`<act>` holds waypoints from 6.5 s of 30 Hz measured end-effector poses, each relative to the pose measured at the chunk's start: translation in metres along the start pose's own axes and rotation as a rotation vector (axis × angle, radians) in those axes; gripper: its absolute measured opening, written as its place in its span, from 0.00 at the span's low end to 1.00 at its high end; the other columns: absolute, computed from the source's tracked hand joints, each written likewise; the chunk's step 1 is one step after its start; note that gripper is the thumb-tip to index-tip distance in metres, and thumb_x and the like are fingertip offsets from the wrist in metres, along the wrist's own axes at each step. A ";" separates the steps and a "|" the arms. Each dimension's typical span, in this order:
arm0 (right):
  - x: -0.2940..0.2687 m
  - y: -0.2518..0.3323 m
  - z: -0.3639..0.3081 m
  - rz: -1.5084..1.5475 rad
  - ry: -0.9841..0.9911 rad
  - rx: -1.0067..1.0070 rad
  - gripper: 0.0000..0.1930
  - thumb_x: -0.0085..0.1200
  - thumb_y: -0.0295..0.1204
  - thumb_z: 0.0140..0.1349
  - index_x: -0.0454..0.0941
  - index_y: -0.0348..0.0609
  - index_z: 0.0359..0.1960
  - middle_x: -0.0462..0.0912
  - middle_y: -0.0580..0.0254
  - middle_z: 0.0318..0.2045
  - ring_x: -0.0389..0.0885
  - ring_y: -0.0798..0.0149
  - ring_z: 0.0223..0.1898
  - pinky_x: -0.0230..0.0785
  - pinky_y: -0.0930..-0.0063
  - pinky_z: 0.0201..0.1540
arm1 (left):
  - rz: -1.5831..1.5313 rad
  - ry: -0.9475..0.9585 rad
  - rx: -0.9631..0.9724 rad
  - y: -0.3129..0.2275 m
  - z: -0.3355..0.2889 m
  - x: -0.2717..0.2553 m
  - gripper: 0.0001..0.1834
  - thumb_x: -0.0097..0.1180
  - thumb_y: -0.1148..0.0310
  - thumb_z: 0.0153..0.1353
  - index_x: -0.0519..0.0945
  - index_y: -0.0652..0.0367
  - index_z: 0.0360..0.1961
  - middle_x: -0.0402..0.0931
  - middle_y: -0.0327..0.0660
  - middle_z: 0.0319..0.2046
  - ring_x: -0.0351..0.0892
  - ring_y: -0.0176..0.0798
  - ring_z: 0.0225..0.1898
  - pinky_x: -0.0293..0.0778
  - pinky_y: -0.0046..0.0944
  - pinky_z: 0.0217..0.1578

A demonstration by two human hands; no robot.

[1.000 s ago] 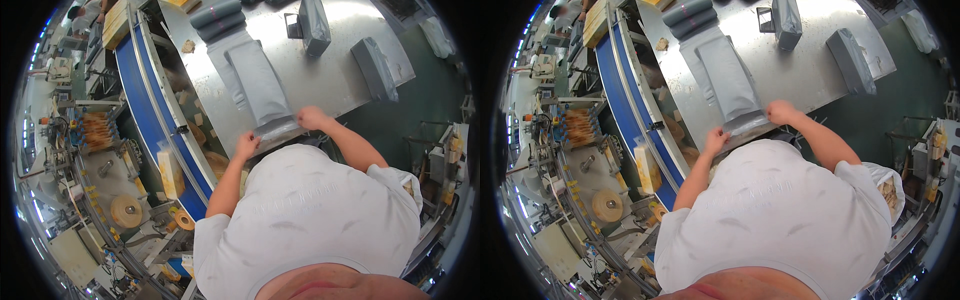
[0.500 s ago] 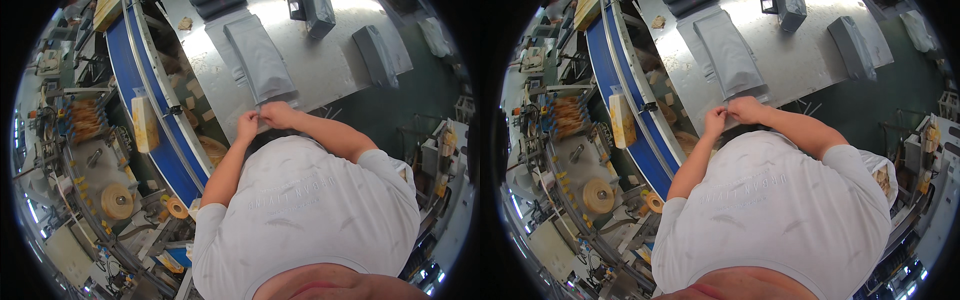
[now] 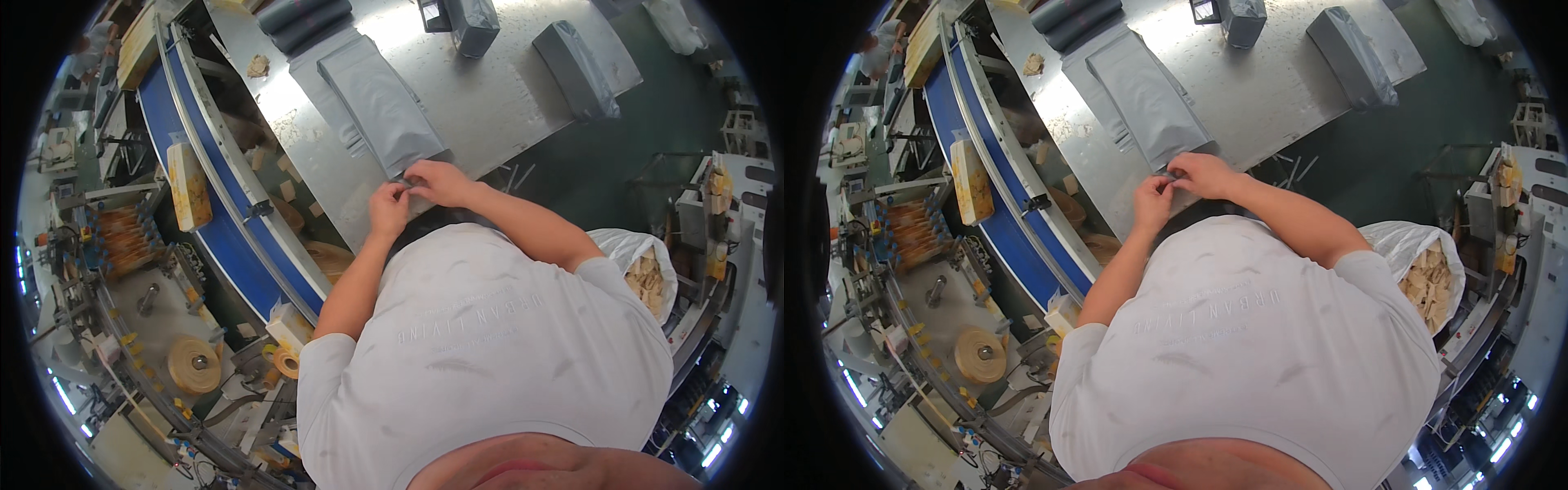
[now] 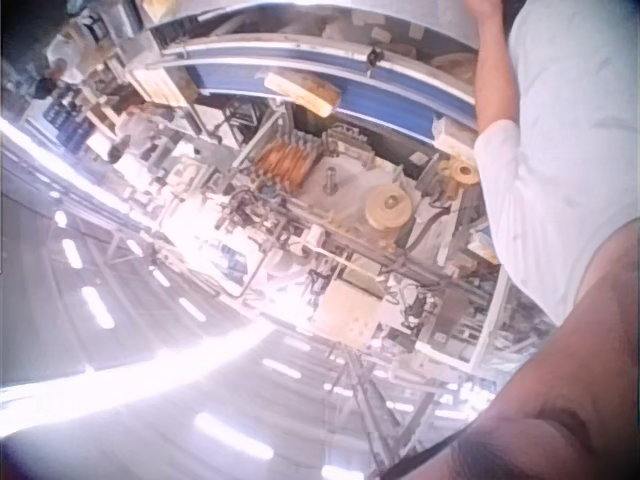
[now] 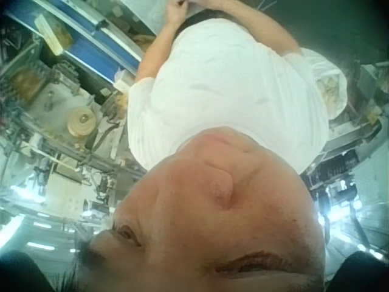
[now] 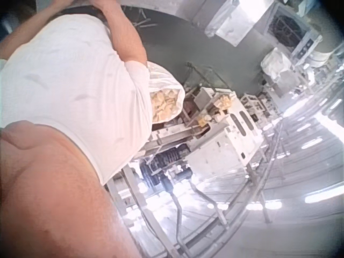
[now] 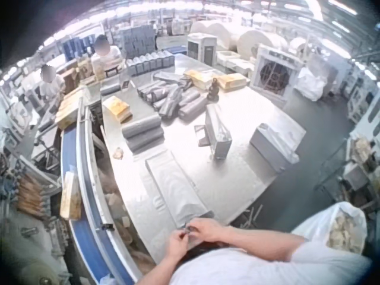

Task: The person repeatedly picks up small yellow boxes from a conveyor belt, places them into grey poly mailers on a metal table, folds the mailers closed, and moves them to a stack. This process is repeated continuously.

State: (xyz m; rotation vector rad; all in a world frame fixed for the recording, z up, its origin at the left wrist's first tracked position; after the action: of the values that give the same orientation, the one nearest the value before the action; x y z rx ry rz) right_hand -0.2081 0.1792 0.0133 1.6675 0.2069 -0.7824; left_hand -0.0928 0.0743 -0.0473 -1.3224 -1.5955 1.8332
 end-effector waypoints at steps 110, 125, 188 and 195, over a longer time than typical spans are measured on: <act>0.018 -0.043 0.138 -0.811 0.312 0.182 0.41 0.72 0.47 0.53 0.69 0.53 0.68 0.49 0.49 0.84 0.46 0.43 0.84 0.51 0.42 0.79 | 0.777 -0.430 -0.965 0.224 -0.344 -0.413 0.40 0.80 0.61 0.48 0.72 0.56 0.61 0.82 0.48 0.58 0.82 0.59 0.59 0.70 0.65 0.64; -0.001 -0.067 0.152 -0.446 0.367 -0.194 0.32 0.65 0.41 0.63 0.76 0.44 0.68 0.71 0.51 0.73 0.61 0.46 0.77 0.56 0.52 0.78 | -0.610 -0.125 -0.178 -0.015 0.044 -0.102 0.43 0.75 0.68 0.56 0.69 0.63 0.72 0.80 0.44 0.59 0.80 0.42 0.60 0.75 0.44 0.61; -0.043 -0.134 0.102 -0.447 0.345 0.129 0.14 0.59 0.40 0.64 0.89 0.42 0.39 0.88 0.43 0.37 0.85 0.38 0.43 0.77 0.47 0.49 | 0.725 0.263 -0.135 0.019 0.086 -0.020 0.11 0.58 0.67 0.62 0.88 0.62 0.38 0.87 0.58 0.39 0.86 0.65 0.43 0.81 0.61 0.46; -0.046 -0.127 -0.015 0.140 0.333 0.395 0.12 0.60 0.38 0.61 0.85 0.40 0.29 0.83 0.52 0.23 0.82 0.59 0.31 0.75 0.62 0.38 | 0.026 0.155 -0.258 0.037 -0.013 -0.008 0.13 0.61 0.64 0.66 0.86 0.65 0.39 0.84 0.54 0.30 0.85 0.47 0.34 0.78 0.50 0.39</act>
State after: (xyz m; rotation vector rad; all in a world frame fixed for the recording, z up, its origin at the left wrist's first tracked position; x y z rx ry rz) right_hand -0.3048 0.2391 -0.0612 2.1600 0.1715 -0.4534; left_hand -0.0674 0.0652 -0.0766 -1.5597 -1.7819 1.5352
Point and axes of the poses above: each hand's wrist, its own z-axis towards the middle knuckle, its own x-axis out of the palm, y = z × x, the point moved 9 cm from there along z, towards the middle knuckle
